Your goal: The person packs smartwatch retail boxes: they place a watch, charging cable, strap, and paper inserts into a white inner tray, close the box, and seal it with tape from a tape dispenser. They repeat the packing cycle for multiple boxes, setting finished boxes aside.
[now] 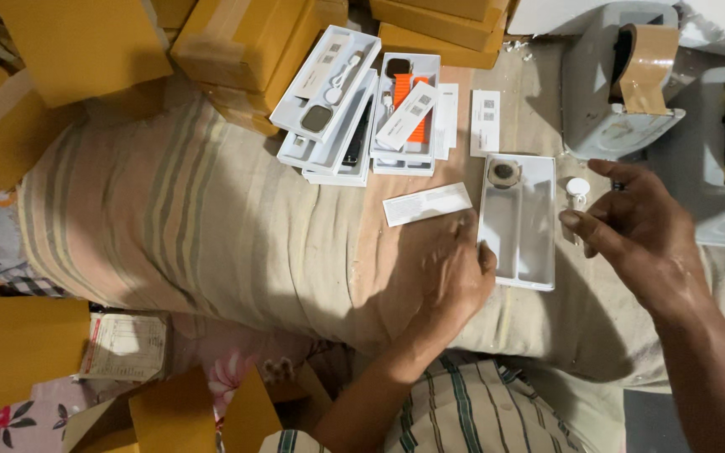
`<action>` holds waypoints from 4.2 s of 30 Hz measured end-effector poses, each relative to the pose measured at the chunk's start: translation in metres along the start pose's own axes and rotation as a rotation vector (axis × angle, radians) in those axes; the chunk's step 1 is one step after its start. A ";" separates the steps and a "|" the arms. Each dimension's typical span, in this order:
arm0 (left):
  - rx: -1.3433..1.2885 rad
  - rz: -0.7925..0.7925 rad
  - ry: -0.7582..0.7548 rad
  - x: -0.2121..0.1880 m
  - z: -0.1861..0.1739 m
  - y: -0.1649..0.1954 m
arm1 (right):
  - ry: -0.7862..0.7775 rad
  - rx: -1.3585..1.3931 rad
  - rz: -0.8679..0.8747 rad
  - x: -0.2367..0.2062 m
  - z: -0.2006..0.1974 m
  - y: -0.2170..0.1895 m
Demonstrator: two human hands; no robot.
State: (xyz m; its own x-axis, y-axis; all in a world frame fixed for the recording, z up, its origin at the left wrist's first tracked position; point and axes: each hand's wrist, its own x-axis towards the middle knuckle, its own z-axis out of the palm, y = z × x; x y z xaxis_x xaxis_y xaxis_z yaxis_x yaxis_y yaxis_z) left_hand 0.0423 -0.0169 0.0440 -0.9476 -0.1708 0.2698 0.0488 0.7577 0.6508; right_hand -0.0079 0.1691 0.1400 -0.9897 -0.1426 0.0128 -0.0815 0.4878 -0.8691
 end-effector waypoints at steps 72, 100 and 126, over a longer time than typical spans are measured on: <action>-0.180 -0.039 -0.104 -0.005 0.012 -0.021 | -0.120 -0.638 -0.245 0.103 0.056 0.058; 0.116 0.105 -0.341 0.074 0.031 -0.015 | -0.190 -0.569 -0.116 0.103 0.040 0.049; 0.184 0.088 -0.395 0.076 0.043 -0.017 | -0.047 -0.548 -0.043 0.122 0.052 0.086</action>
State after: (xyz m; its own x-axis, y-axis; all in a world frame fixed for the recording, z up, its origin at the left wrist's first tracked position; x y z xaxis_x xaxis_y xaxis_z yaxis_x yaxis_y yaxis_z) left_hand -0.0442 -0.0151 0.0229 -0.9920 0.1259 0.0032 0.1113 0.8640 0.4911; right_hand -0.1300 0.1491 0.0417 -0.9787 -0.2052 0.0096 -0.1841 0.8559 -0.4832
